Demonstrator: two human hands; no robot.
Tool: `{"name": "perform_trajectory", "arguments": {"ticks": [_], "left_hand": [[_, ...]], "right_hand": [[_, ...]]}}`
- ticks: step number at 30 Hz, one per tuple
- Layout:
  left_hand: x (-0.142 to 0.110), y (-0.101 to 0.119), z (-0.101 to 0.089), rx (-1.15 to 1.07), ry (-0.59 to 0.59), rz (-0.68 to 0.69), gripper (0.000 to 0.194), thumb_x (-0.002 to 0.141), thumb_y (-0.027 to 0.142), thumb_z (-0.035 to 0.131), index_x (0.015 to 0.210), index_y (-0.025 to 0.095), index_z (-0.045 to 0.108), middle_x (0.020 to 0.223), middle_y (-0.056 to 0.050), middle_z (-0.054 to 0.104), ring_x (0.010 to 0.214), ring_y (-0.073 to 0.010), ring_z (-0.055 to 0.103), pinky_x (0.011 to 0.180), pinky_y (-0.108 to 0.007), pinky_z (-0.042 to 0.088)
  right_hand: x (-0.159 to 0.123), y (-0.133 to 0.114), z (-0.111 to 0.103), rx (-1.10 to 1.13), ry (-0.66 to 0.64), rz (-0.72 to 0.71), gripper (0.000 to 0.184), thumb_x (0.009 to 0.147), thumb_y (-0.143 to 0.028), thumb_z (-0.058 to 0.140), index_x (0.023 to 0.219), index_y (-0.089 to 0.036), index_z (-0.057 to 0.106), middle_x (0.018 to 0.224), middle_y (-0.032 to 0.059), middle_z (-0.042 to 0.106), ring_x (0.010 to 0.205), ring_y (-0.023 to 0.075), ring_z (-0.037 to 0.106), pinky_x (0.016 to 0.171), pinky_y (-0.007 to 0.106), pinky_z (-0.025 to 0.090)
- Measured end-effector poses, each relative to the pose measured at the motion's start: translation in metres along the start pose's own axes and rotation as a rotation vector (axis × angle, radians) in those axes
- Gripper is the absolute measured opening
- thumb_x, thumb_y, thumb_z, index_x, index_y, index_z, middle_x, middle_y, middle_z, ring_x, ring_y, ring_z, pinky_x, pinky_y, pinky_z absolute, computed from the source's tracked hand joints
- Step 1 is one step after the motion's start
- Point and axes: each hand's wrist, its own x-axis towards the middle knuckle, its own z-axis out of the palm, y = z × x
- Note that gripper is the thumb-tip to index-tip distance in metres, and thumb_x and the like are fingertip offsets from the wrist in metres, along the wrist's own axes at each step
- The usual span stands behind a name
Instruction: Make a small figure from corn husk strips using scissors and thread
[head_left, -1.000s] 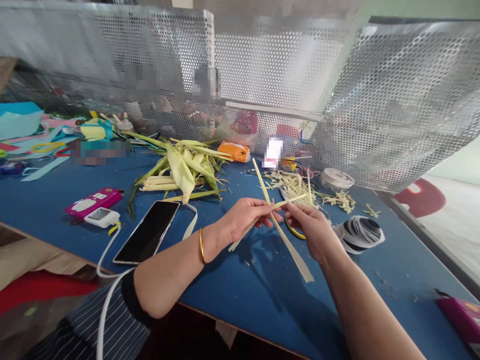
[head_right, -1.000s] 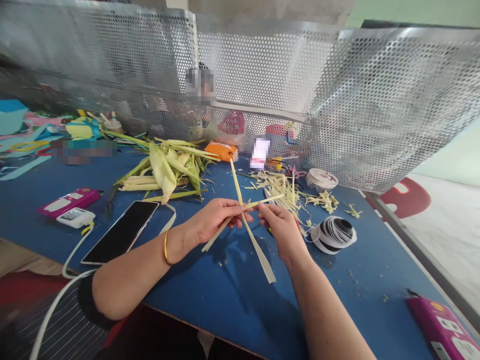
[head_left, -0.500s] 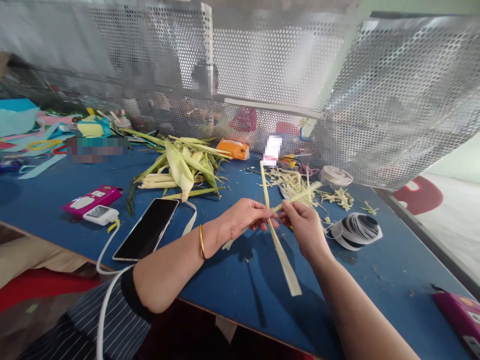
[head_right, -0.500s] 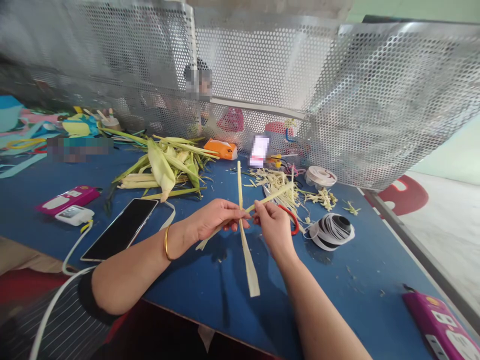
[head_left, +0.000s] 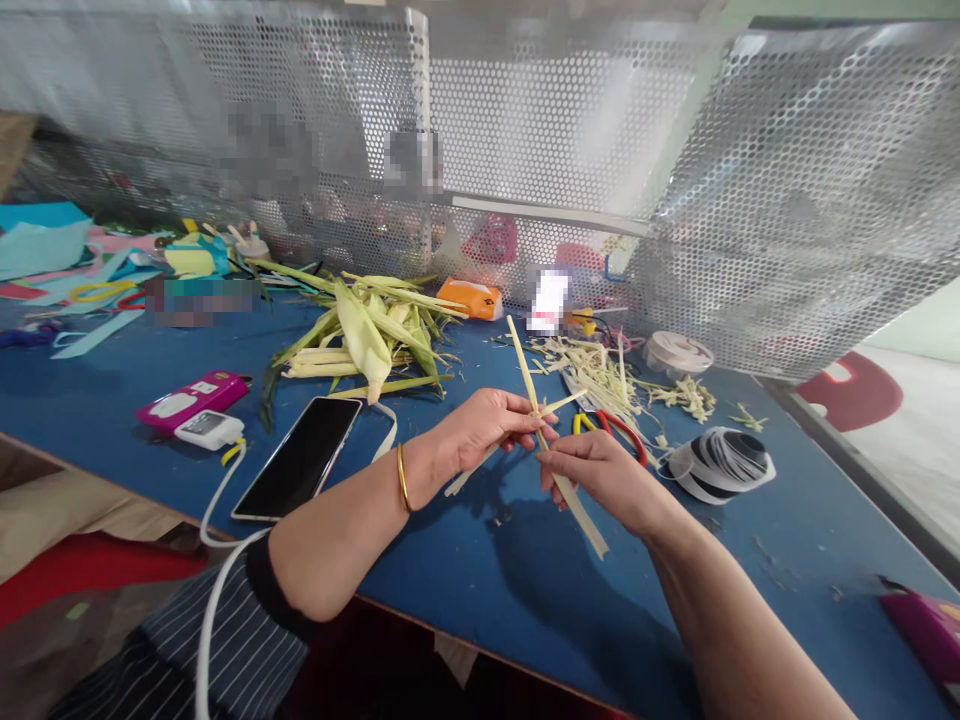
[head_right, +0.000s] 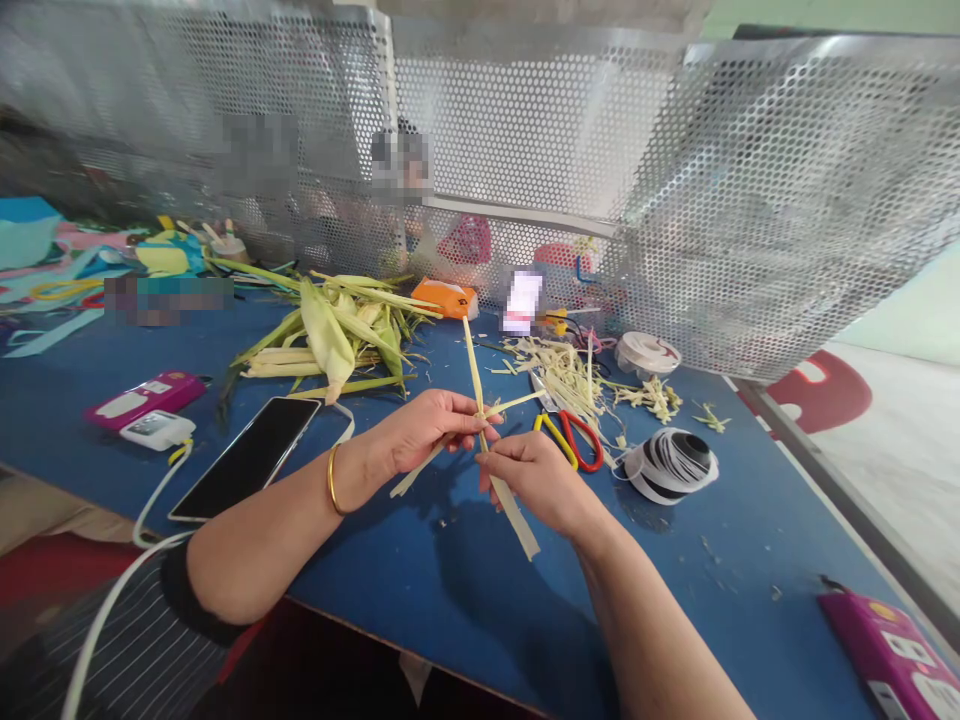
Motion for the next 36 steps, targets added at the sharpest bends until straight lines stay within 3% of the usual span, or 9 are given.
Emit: {"name": "perform_trajectory", "arguments": {"ticks": [5,13,16,21,24,27,30,33,36], "left_hand": [[0.001,-0.004,0.003,-0.010,0.027,-0.008,0.011,0.071,0.017,0.072,0.079,0.011,0.075,0.078,-0.008,0.073,0.052,-0.0059,0.050,0.047,-0.020,0.029],[0.004,0.002,-0.009,-0.110,0.001,-0.028,0.026,0.079,0.036,0.071,0.085,0.011,0.075,0.102,-0.015,0.073,0.062,-0.0100,0.062,0.051,-0.020,0.039],[0.004,0.003,-0.011,-0.140,0.070,-0.004,0.019,0.079,0.029,0.073,0.085,0.011,0.074,0.100,-0.014,0.074,0.064,-0.0107,0.064,0.056,-0.021,0.045],[0.003,0.004,-0.009,-0.165,0.170,-0.006,0.016,0.076,0.025,0.076,0.087,0.012,0.074,0.085,-0.011,0.074,0.065,-0.0146,0.068,0.068,-0.027,0.051],[0.001,0.005,-0.003,-0.151,0.183,-0.014,0.013,0.077,0.023,0.075,0.084,0.012,0.074,0.077,-0.010,0.074,0.059,-0.0136,0.066,0.069,-0.029,0.052],[-0.004,0.004,0.007,-0.081,0.142,-0.004,0.009,0.076,0.021,0.074,0.075,0.012,0.073,0.068,-0.008,0.072,0.053,-0.0121,0.063,0.062,-0.027,0.050],[-0.009,-0.001,0.019,0.054,0.000,-0.021,0.011,0.076,0.022,0.071,0.069,0.013,0.072,0.067,-0.006,0.072,0.050,-0.0114,0.062,0.054,-0.024,0.046],[-0.012,-0.011,0.028,0.230,-0.080,-0.008,0.014,0.077,0.021,0.067,0.065,0.014,0.071,0.063,-0.004,0.070,0.047,-0.0111,0.061,0.050,-0.022,0.044],[-0.012,-0.021,0.032,0.426,-0.141,0.016,0.020,0.076,0.018,0.064,0.056,0.016,0.067,0.057,-0.002,0.067,0.042,-0.0103,0.058,0.048,-0.022,0.044]], "right_hand": [[0.000,0.003,-0.002,-0.057,-0.074,-0.005,0.041,0.081,-0.052,0.062,0.058,-0.018,0.068,0.047,0.0000,0.060,0.047,0.0132,0.053,0.055,0.027,0.041],[-0.001,-0.002,-0.005,0.021,-0.025,0.161,0.040,0.070,-0.058,0.068,0.063,-0.019,0.062,0.054,-0.0025,0.059,0.045,0.0136,0.057,0.048,0.026,0.044],[-0.003,-0.005,-0.014,-0.034,0.033,0.132,0.039,0.069,-0.057,0.068,0.063,-0.019,0.061,0.053,-0.0046,0.054,0.039,0.0098,0.049,0.041,0.023,0.036],[-0.002,0.000,-0.034,-0.162,0.317,-0.008,0.042,0.076,-0.058,0.062,0.069,-0.017,0.067,0.047,-0.0052,0.044,0.041,0.0089,0.036,0.041,0.024,0.027],[-0.002,0.004,-0.038,-0.408,0.631,-0.123,0.037,0.082,-0.052,0.059,0.075,-0.018,0.071,0.060,0.0010,0.059,0.054,0.0152,0.051,0.052,0.028,0.036],[-0.003,0.003,-0.033,-0.712,0.923,-0.366,0.027,0.086,-0.043,0.059,0.085,-0.022,0.075,0.086,0.0064,0.069,0.080,0.0225,0.062,0.071,0.034,0.042],[-0.003,0.000,-0.023,-0.721,0.749,-0.452,0.025,0.087,-0.042,0.059,0.085,-0.024,0.077,0.083,0.0050,0.068,0.079,0.0205,0.062,0.074,0.034,0.043],[-0.001,-0.002,-0.014,-0.504,0.447,-0.329,0.026,0.082,-0.045,0.064,0.082,-0.021,0.075,0.069,0.0016,0.063,0.064,0.0164,0.057,0.060,0.029,0.042],[-0.001,-0.002,-0.006,-0.280,0.326,-0.237,0.023,0.079,-0.041,0.067,0.074,-0.019,0.068,0.055,-0.0030,0.051,0.054,0.0133,0.048,0.051,0.026,0.038]]}}
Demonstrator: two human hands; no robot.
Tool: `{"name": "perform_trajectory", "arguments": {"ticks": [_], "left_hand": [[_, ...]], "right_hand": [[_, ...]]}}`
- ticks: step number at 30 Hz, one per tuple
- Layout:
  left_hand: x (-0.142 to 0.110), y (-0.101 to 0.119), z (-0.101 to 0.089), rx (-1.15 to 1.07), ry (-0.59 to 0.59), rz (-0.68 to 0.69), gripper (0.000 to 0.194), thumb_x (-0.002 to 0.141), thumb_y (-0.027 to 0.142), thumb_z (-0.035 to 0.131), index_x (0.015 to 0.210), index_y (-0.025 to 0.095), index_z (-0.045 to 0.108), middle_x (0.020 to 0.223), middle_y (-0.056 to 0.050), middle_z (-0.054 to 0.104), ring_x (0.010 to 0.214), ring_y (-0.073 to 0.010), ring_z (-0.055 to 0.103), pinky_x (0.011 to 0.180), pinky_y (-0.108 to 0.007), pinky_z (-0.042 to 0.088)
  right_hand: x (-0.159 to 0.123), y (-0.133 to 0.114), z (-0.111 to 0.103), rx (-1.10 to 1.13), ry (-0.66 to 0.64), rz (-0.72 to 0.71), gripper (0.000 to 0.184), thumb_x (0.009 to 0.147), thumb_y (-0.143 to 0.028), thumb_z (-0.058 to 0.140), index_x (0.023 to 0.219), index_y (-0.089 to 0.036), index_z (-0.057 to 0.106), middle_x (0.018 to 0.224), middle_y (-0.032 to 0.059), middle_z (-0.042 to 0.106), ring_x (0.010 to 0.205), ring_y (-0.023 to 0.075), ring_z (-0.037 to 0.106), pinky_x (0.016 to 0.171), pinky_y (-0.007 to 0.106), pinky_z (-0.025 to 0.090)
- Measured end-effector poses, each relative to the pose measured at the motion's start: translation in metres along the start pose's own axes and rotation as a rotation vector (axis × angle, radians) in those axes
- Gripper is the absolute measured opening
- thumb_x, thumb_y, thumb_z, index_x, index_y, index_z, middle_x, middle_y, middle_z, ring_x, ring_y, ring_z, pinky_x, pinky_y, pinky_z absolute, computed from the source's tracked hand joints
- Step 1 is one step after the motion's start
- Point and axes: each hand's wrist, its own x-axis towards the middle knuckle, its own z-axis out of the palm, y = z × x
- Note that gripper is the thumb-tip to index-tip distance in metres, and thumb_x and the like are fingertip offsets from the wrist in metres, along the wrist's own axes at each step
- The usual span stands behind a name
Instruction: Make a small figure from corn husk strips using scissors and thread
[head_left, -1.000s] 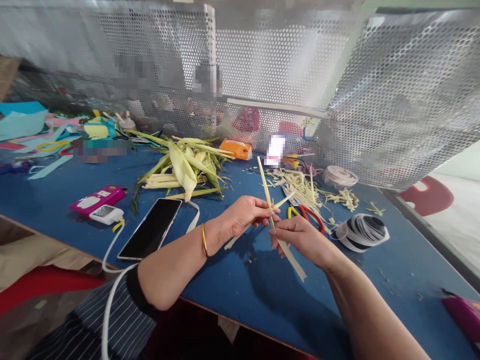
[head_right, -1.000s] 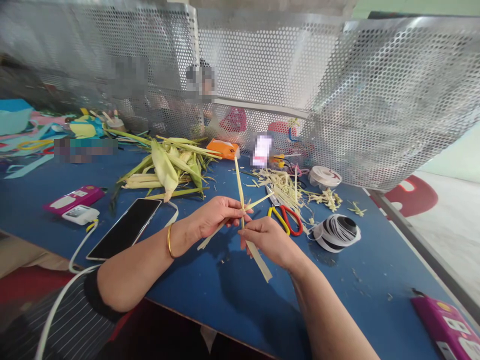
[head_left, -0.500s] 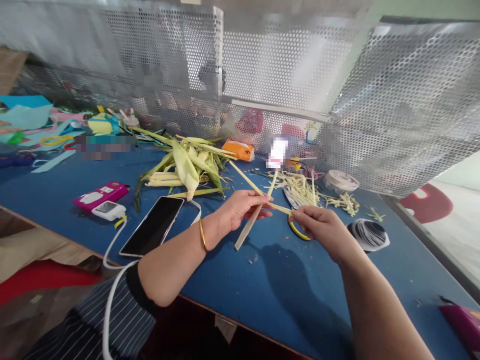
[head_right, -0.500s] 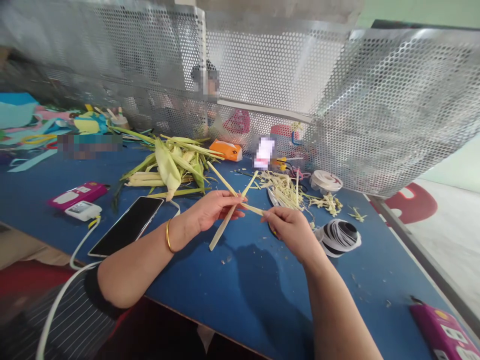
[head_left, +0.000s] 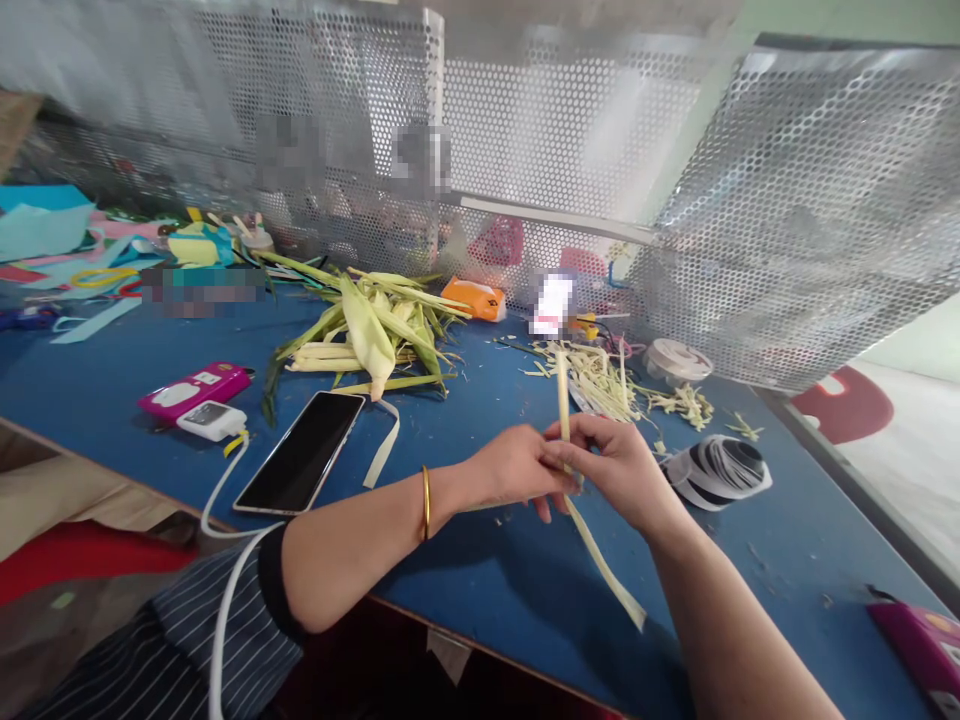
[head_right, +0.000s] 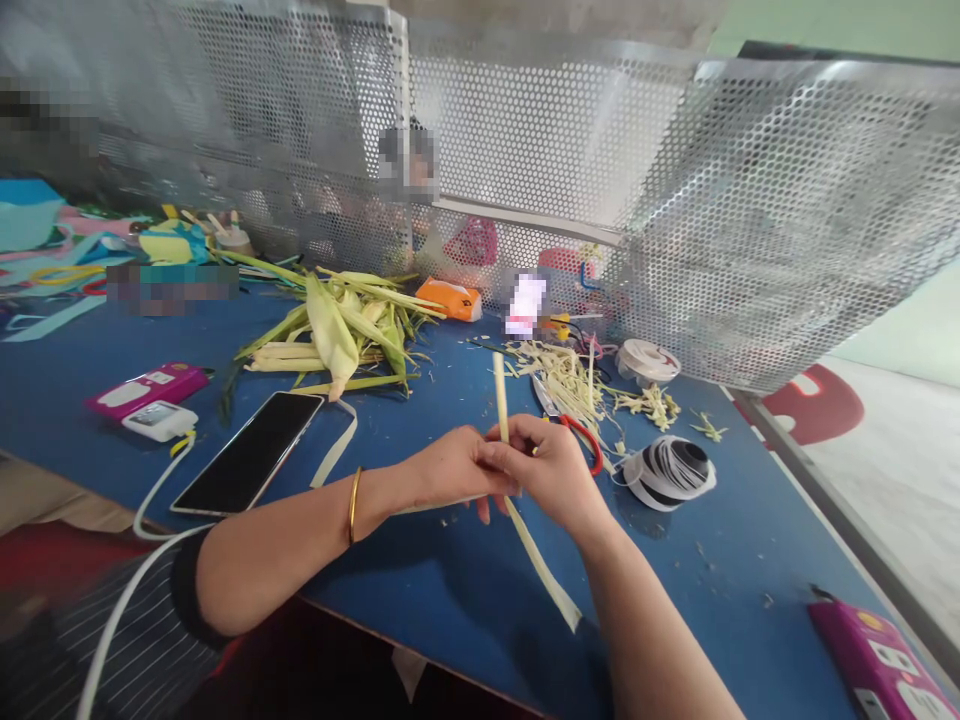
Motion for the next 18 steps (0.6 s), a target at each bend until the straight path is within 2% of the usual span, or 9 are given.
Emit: {"name": "perform_trajectory", "arguments": {"ticks": [2,3,5,7,10,12,15,18], "left_hand": [[0.002,-0.004,0.001,0.056,-0.006,0.011,0.025,0.077,0.020,0.063,0.053,0.016,0.064,0.056,-0.002,0.066,0.041,-0.0102,0.057,0.047,-0.022,0.043],[0.003,-0.005,0.001,0.037,0.024,0.008,0.025,0.078,0.021,0.062,0.054,0.016,0.065,0.055,-0.002,0.066,0.041,-0.0104,0.056,0.046,-0.022,0.042],[0.006,-0.004,-0.003,-0.088,0.147,-0.019,0.020,0.078,0.022,0.061,0.061,0.015,0.067,0.058,-0.003,0.067,0.042,-0.0109,0.057,0.046,-0.022,0.041],[0.008,0.000,-0.010,-0.294,0.276,-0.073,0.016,0.077,0.020,0.061,0.064,0.014,0.067,0.060,-0.003,0.067,0.044,-0.0107,0.057,0.047,-0.022,0.041],[0.010,0.004,-0.019,-0.580,0.378,-0.108,0.014,0.077,0.020,0.064,0.065,0.012,0.068,0.059,-0.001,0.064,0.048,-0.0089,0.056,0.050,-0.021,0.041],[0.011,0.004,-0.023,-0.698,0.424,-0.092,0.014,0.078,0.023,0.066,0.069,0.012,0.070,0.063,-0.002,0.065,0.051,-0.0080,0.056,0.051,-0.020,0.041],[0.013,0.002,-0.026,-0.782,0.482,-0.081,0.017,0.080,0.025,0.065,0.072,0.012,0.072,0.071,-0.005,0.069,0.055,-0.0076,0.056,0.052,-0.020,0.040],[0.014,0.003,-0.027,-0.804,0.462,-0.068,0.020,0.083,0.027,0.063,0.075,0.012,0.074,0.077,-0.008,0.072,0.059,-0.0097,0.059,0.053,-0.021,0.039]], "right_hand": [[-0.003,-0.002,0.003,0.056,0.069,-0.021,0.020,0.082,-0.037,0.065,0.072,-0.020,0.064,0.054,-0.0041,0.050,0.053,0.0122,0.046,0.051,0.025,0.037],[-0.006,-0.004,0.004,0.044,0.148,-0.061,0.019,0.084,-0.035,0.063,0.073,-0.020,0.062,0.057,-0.0036,0.052,0.053,0.0120,0.046,0.052,0.025,0.038],[-0.010,-0.007,0.006,-0.082,0.318,-0.185,0.015,0.088,-0.031,0.060,0.077,-0.020,0.062,0.064,-0.0016,0.059,0.057,0.0126,0.051,0.056,0.026,0.040],[-0.014,-0.010,0.008,-0.302,0.402,-0.363,0.010,0.089,-0.025,0.059,0.081,-0.021,0.063,0.071,0.0007,0.065,0.063,0.0140,0.058,0.061,0.027,0.042],[-0.016,-0.011,0.015,-0.592,0.340,-0.659,0.010,0.090,-0.016,0.056,0.088,-0.019,0.065,0.078,0.0036,0.070,0.067,0.0159,0.062,0.065,0.028,0.044],[-0.014,-0.010,0.020,-0.719,0.302,-0.788,0.012,0.090,-0.013,0.055,0.095,-0.016,0.066,0.083,0.0064,0.072,0.070,0.0176,0.063,0.067,0.030,0.044],[-0.011,-0.004,0.026,-0.830,0.306,-0.831,0.015,0.090,-0.012,0.056,0.101,-0.013,0.066,0.084,0.0082,0.072,0.073,0.0195,0.064,0.070,0.032,0.044],[-0.010,0.002,0.029,-0.854,0.363,-0.795,0.013,0.091,-0.011,0.057,0.099,-0.013,0.067,0.079,0.0068,0.071,0.068,0.0183,0.063,0.068,0.031,0.043]]}}
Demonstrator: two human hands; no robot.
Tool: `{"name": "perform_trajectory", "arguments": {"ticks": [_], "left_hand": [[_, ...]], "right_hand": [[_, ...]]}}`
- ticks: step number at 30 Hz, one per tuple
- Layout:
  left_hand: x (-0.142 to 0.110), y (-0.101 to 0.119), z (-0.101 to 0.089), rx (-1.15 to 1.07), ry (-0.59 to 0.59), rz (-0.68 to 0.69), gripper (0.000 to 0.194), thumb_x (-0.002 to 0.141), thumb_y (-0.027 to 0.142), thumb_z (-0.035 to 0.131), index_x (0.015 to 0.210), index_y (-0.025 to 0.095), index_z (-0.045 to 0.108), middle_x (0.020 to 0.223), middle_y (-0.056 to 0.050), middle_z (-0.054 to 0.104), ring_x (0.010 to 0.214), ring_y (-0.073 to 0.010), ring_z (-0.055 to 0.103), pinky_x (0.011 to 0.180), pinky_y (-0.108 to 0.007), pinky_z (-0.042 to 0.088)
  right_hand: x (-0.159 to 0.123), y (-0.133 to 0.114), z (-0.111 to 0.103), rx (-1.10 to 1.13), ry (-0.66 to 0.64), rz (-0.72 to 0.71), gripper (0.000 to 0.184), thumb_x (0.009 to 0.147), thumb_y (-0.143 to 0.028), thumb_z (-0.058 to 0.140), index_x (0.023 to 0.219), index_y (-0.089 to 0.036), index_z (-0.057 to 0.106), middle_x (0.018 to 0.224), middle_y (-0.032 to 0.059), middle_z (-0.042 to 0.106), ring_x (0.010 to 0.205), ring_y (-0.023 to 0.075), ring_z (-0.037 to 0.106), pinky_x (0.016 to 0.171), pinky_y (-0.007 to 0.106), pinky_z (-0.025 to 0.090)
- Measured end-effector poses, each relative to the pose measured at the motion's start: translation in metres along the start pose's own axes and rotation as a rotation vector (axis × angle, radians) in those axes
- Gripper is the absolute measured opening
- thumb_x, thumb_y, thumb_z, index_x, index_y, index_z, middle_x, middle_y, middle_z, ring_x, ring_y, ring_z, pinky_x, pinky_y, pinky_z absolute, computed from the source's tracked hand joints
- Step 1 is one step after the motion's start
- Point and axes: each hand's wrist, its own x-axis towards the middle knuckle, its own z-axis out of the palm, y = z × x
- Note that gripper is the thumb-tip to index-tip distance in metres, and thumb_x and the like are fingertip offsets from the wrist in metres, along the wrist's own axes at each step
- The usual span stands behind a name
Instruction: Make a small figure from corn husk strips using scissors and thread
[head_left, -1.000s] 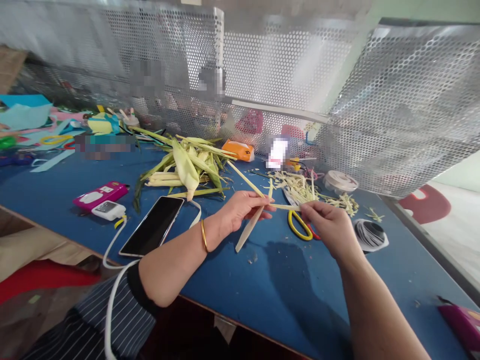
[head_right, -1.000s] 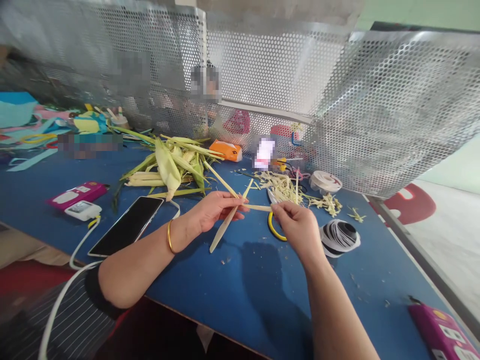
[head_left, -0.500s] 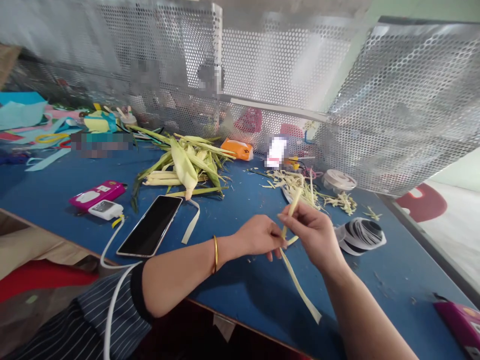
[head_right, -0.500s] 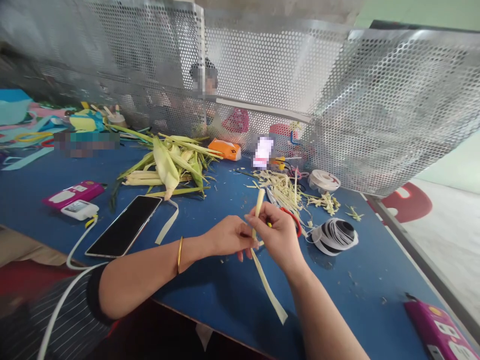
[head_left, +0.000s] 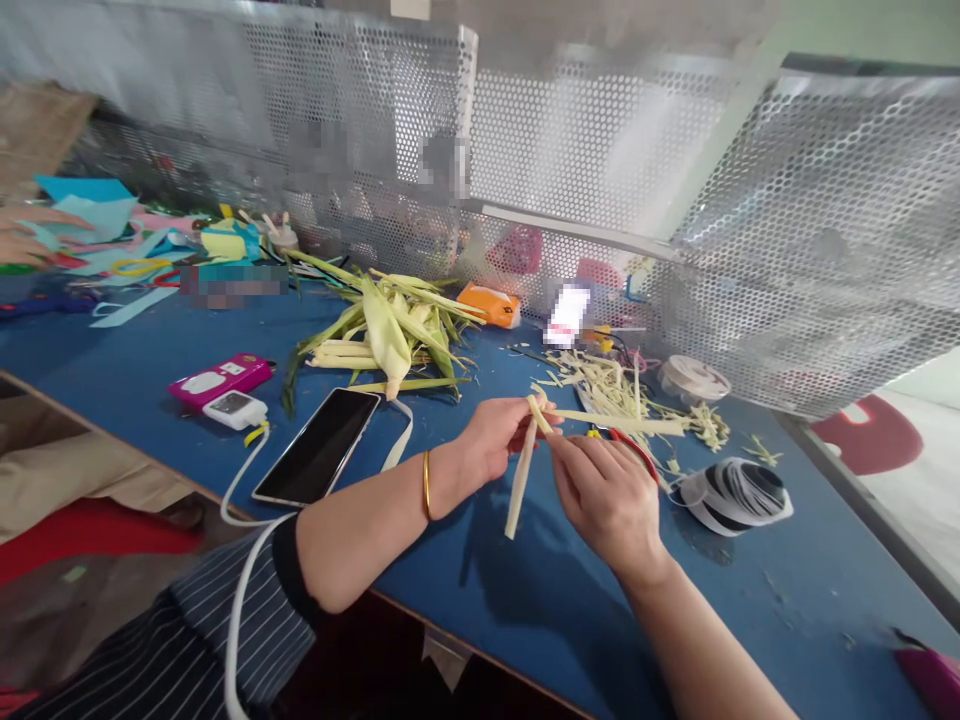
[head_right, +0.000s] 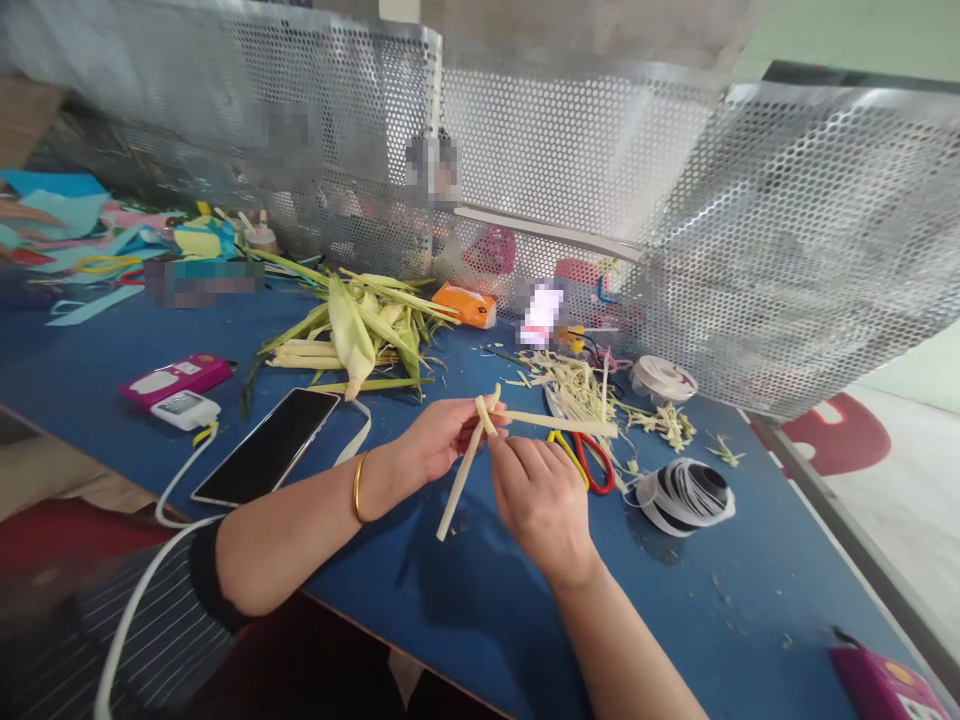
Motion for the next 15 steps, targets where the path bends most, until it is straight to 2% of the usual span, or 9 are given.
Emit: {"name": "perform_trajectory", "arguments": {"ticks": [4,8,12,15], "left_hand": [[-0.0040,0.0014,0.0025,0.032,-0.070,0.027,0.017,0.081,0.024,0.064,0.084,0.013,0.076,0.080,-0.008,0.072,0.062,-0.0096,0.059,0.056,-0.020,0.040],[-0.0063,0.0003,0.0033,0.087,-0.126,0.036,0.016,0.075,0.021,0.068,0.085,0.013,0.076,0.078,-0.007,0.070,0.059,-0.0082,0.054,0.053,-0.019,0.039],[-0.0065,0.0013,0.0023,0.053,-0.202,0.011,0.021,0.073,0.014,0.059,0.086,0.013,0.075,0.079,-0.006,0.069,0.062,-0.0101,0.056,0.055,-0.020,0.044],[-0.0070,0.0027,0.0021,0.037,-0.212,0.011,0.014,0.071,0.014,0.062,0.079,0.011,0.073,0.076,-0.006,0.068,0.062,-0.0102,0.056,0.056,-0.021,0.047]], "right_hand": [[-0.0049,-0.0020,0.0053,0.005,0.060,0.118,0.014,0.091,-0.011,0.056,0.100,-0.014,0.067,0.079,0.0060,0.072,0.067,0.0180,0.063,0.067,0.030,0.044],[-0.0063,-0.0034,0.0081,-0.007,0.092,0.197,0.015,0.091,-0.013,0.056,0.099,-0.016,0.068,0.083,0.0050,0.073,0.071,0.0191,0.065,0.070,0.030,0.045],[-0.0055,-0.0018,0.0101,-0.051,0.068,0.242,0.015,0.092,-0.015,0.055,0.096,-0.018,0.069,0.085,0.0045,0.074,0.073,0.0193,0.066,0.071,0.030,0.044],[-0.0047,-0.0003,0.0102,-0.047,0.011,0.233,0.016,0.093,-0.017,0.052,0.096,-0.018,0.068,0.085,0.0046,0.073,0.074,0.0192,0.065,0.073,0.031,0.043]]}}
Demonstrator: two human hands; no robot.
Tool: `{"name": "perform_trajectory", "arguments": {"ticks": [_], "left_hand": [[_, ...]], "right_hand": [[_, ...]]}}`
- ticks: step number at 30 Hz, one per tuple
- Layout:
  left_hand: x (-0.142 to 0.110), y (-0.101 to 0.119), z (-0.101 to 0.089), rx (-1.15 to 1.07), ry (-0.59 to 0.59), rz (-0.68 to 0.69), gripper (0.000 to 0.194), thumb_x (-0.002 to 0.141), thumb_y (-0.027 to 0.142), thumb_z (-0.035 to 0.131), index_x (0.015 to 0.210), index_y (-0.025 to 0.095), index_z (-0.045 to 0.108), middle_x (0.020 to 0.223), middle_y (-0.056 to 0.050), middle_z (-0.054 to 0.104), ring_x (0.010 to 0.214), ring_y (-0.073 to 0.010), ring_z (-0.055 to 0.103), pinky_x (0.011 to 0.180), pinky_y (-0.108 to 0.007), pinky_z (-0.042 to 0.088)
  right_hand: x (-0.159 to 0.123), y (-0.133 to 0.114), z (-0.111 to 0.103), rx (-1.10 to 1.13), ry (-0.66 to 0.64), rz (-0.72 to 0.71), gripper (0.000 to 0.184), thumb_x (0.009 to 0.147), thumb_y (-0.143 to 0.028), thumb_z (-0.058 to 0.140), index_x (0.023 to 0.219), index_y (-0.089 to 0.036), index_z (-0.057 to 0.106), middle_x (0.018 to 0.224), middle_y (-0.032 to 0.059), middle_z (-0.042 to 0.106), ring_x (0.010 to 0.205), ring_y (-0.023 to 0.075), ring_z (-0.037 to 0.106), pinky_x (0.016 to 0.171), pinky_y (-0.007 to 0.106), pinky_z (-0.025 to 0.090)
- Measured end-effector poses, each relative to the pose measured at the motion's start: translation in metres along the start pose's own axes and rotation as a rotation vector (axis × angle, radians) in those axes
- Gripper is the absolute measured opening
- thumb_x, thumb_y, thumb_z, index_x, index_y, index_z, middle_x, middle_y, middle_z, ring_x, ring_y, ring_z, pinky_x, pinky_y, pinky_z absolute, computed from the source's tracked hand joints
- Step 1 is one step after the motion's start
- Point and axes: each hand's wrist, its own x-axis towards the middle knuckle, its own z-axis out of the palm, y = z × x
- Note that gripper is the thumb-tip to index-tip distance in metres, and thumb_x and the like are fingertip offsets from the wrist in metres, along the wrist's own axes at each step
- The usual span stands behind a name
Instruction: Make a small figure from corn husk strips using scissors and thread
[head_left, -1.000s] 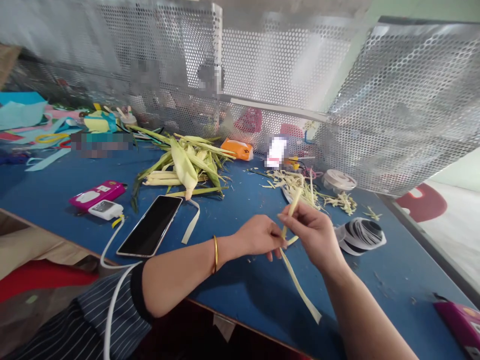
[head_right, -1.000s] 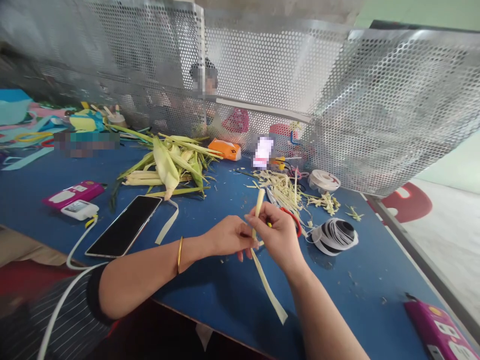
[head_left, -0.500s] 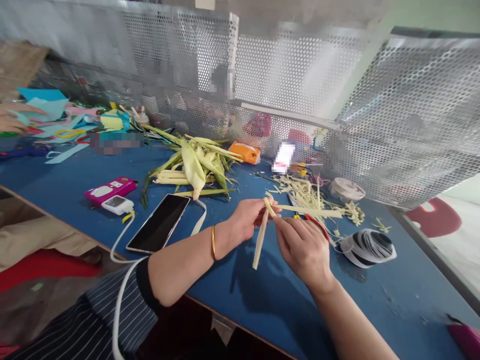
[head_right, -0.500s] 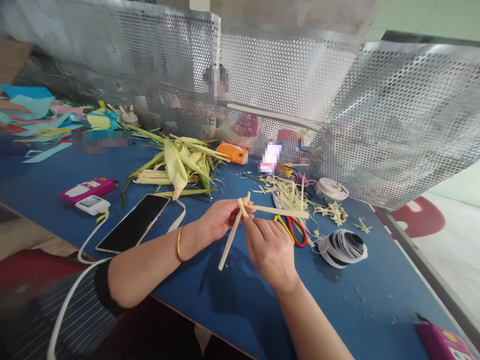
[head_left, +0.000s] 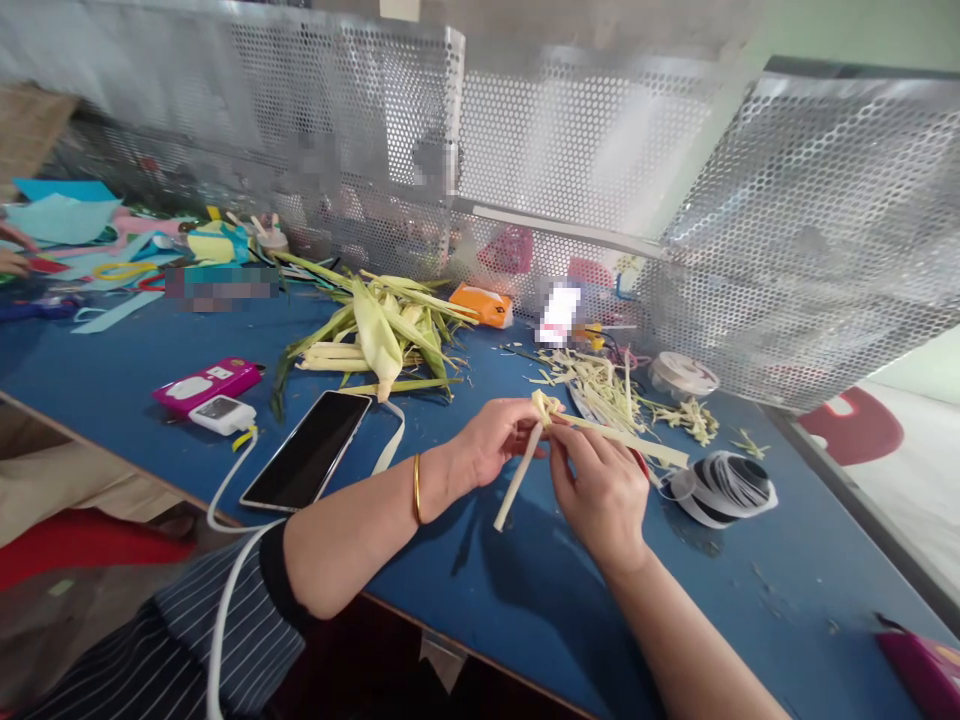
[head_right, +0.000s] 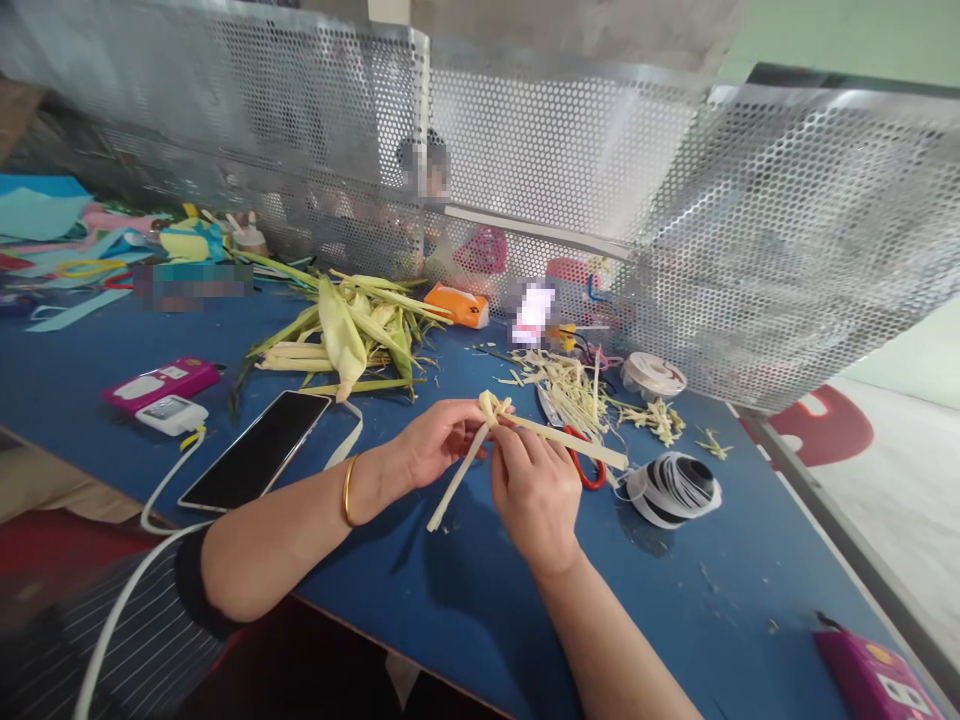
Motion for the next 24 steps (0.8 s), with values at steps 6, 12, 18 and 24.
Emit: {"name": "perform_trajectory", "arguments": {"ticks": [6,12,18,24], "left_hand": [[0.001,-0.003,-0.001,-0.039,0.036,0.025,0.004,0.073,0.014,0.069,0.075,0.011,0.069,0.072,-0.004,0.065,0.061,-0.0091,0.057,0.058,-0.021,0.046],[0.002,-0.009,-0.001,-0.003,0.024,0.051,0.009,0.074,0.012,0.066,0.081,0.011,0.072,0.078,-0.006,0.068,0.068,-0.0102,0.060,0.063,-0.019,0.045],[0.000,-0.007,-0.001,0.137,0.006,0.046,0.006,0.072,0.017,0.068,0.075,0.013,0.071,0.070,-0.003,0.066,0.059,-0.0085,0.056,0.060,-0.021,0.044],[0.000,-0.007,0.000,0.172,-0.047,-0.009,0.018,0.069,0.027,0.075,0.081,0.014,0.073,0.074,-0.005,0.071,0.067,-0.0126,0.065,0.074,-0.027,0.050]], "right_hand": [[0.002,-0.002,-0.003,-0.117,-0.039,-0.161,0.022,0.093,-0.015,0.052,0.109,-0.017,0.067,0.093,0.0083,0.069,0.082,0.0219,0.060,0.077,0.035,0.040],[0.002,-0.007,0.002,-0.011,-0.183,-0.464,0.023,0.093,-0.009,0.046,0.092,-0.017,0.068,0.081,0.0060,0.063,0.077,0.0197,0.054,0.083,0.036,0.040],[0.001,0.001,-0.004,0.202,0.032,0.022,0.020,0.095,-0.021,0.047,0.087,-0.019,0.066,0.082,0.0055,0.069,0.077,0.0192,0.060,0.078,0.034,0.041],[0.005,0.020,0.002,0.457,-0.139,0.852,0.032,0.084,-0.046,0.059,0.069,-0.018,0.064,0.061,0.0033,0.066,0.054,0.0180,0.058,0.050,0.028,0.039]]}}
